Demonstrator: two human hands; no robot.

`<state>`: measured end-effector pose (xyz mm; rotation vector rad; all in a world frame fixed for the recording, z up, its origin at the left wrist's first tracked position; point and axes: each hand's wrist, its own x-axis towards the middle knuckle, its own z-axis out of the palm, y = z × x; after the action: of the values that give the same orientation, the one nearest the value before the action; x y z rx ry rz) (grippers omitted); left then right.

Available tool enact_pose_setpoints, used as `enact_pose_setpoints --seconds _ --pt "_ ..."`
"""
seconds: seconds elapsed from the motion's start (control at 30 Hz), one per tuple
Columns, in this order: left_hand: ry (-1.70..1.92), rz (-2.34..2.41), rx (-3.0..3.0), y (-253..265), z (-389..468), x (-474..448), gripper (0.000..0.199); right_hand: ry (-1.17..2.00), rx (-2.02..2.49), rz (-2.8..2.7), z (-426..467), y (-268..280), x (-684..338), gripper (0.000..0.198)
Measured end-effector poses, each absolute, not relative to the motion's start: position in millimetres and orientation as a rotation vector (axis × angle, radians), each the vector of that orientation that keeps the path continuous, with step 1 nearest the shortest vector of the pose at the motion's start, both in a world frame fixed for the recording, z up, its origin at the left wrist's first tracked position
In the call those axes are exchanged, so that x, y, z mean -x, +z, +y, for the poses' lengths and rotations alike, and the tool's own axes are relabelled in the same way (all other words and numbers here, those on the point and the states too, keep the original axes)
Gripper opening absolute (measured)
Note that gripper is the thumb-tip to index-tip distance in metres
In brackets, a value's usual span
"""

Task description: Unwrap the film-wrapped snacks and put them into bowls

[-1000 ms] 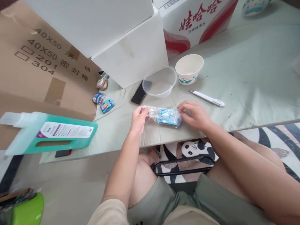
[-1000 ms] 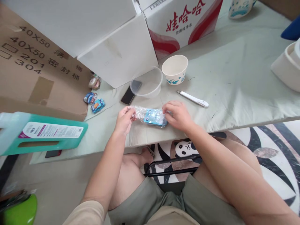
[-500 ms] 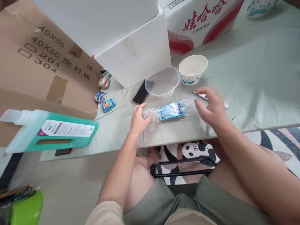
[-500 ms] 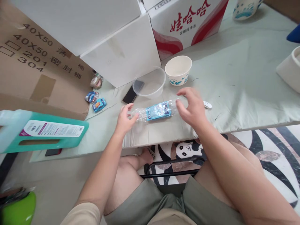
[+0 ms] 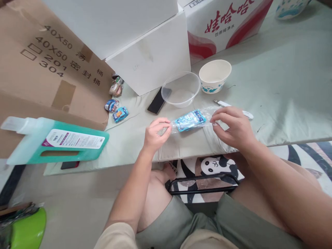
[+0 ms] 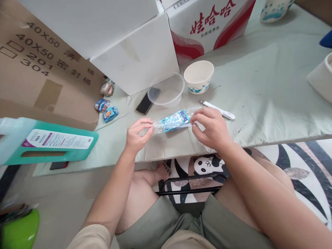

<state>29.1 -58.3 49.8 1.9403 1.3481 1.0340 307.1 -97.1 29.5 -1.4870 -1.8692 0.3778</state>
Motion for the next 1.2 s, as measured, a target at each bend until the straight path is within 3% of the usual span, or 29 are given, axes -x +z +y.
enact_pose_setpoints --seconds 0.2,0.33,0.43,0.57,0.77,0.93,1.0,1.1,1.2 --pt "0.522 1.143 -2.071 56.7 -81.5 -21.1 0.008 0.946 1.351 -2.176 -108.1 33.9 -310.5 0.034" --pt "0.173 1.26 -1.982 57.3 -82.3 -20.6 0.016 0.935 1.546 -2.351 -104.4 28.7 -303.1 0.034" --pt "0.323 1.662 -1.874 52.2 -70.3 -18.3 0.027 0.699 1.907 -2.342 -101.7 25.6 -297.1 0.035" --pt "0.535 2.065 -1.695 35.4 -48.3 -10.9 0.03 0.569 2.15 -2.175 -98.3 24.5 -292.3 0.056" --pt "0.656 1.633 -1.615 15.6 -34.6 -26.8 0.025 0.626 1.971 -1.991 -92.2 15.5 -283.5 0.066" --pt "0.875 1.345 -0.895 26.7 -33.3 -48.1 0.015 0.423 1.576 -1.992 -84.0 4.2 -274.6 0.027" --pt "0.864 1.265 -0.718 33.6 -33.3 -51.1 0.016 0.398 1.472 -2.04 -81.0 2.6 -270.1 0.021" --pt "0.827 1.186 -0.574 41.9 -34.8 -52.8 0.022 0.467 1.466 -2.08 -78.3 1.5 -262.3 0.027" --pt "0.853 1.059 -0.547 47.0 -39.4 -55.3 0.029 0.528 1.558 -2.061 -76.5 0.0 -256.2 0.05"
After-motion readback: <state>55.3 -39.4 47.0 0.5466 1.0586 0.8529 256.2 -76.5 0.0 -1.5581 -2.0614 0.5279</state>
